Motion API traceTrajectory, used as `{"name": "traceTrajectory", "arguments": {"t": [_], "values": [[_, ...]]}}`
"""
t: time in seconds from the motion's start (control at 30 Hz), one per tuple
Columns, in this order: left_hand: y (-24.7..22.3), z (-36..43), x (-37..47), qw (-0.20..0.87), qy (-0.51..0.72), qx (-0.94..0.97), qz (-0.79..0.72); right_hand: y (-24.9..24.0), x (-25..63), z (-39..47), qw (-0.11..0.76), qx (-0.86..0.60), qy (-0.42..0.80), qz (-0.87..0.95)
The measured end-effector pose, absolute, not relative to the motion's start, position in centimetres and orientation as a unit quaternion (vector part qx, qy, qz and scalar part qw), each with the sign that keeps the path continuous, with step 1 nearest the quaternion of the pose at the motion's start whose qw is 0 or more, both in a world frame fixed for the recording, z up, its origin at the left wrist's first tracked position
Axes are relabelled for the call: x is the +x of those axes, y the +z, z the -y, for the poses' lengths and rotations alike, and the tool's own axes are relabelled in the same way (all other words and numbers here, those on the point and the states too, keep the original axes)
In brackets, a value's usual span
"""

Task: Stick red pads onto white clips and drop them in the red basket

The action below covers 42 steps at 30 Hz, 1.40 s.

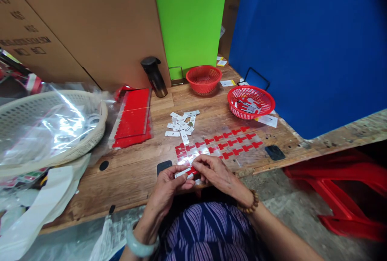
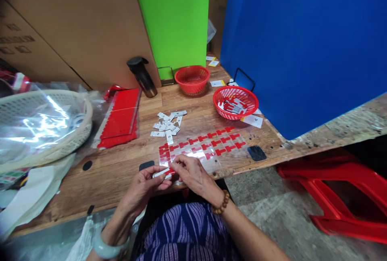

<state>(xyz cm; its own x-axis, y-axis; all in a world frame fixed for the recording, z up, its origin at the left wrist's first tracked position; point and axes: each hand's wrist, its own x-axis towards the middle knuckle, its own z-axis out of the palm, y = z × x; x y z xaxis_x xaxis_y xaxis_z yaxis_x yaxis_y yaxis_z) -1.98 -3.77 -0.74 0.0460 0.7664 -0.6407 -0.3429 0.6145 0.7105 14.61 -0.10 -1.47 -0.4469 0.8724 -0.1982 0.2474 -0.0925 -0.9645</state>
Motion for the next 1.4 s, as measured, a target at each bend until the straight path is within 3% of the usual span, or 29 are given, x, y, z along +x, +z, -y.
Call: {"name": "traceTrajectory", "arguments": {"t": [0.3, 0.97, 1.4], "values": [[-0.8, 3.9, -2.1, 0.700, 0.405, 0.190, -0.556, -3.4, 14.0, -0.3, 0.264, -0.397, 0.742, 0.471], [-0.6, 3.6, -1.9, 0.704, 0.375, 0.205, -0.567, -3.1, 15.2, 0.4, 0.291, -0.350, 0.809, 0.372], [-0.8, 3.9, -2.0, 0.677, 0.342, 0.333, -0.560, -3.6, 15.6, 0.7, 0.223, -0.309, 0.851, 0.362]]}}
